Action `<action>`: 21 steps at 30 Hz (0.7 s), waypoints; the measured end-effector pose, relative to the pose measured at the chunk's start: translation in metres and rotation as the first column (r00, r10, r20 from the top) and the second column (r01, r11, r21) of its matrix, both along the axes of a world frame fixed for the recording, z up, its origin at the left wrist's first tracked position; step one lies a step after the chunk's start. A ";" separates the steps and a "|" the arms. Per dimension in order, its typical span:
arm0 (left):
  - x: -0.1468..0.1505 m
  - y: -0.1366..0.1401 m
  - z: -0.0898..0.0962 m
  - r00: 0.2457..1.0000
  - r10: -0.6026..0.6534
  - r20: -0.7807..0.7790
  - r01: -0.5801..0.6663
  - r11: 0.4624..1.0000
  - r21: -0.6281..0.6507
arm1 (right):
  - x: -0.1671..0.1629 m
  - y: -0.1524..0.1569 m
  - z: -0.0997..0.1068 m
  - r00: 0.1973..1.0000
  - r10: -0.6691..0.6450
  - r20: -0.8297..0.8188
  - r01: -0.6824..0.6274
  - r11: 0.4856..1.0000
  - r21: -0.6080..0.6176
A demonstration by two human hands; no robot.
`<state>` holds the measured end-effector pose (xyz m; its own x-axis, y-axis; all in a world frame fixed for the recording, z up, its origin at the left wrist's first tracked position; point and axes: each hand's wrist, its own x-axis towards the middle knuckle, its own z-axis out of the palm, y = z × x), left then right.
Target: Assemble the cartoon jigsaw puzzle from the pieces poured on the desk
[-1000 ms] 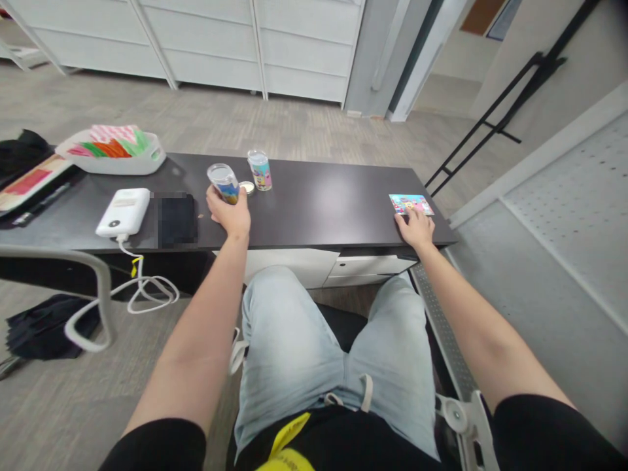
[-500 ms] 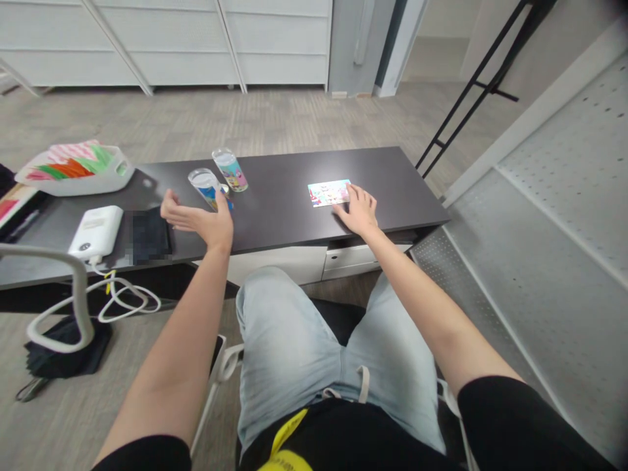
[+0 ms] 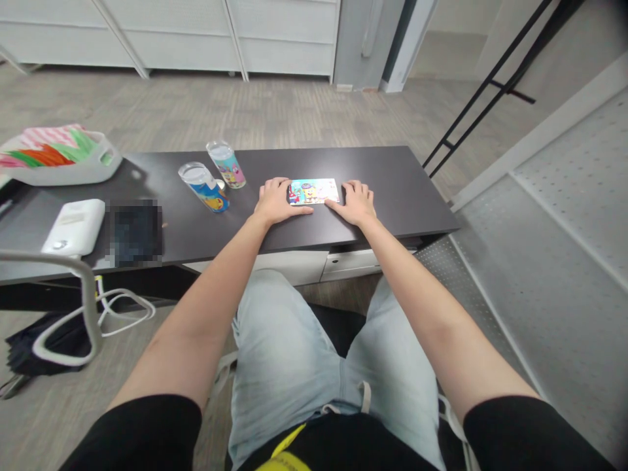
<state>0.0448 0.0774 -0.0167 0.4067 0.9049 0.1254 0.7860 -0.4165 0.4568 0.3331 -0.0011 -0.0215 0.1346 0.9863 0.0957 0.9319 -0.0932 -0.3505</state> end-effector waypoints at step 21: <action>0.011 0.123 -0.003 0.991 -0.096 0.097 0.099 0.995 -0.021 | 0.046 0.145 -0.013 0.951 0.299 -0.081 -0.293 0.953 0.081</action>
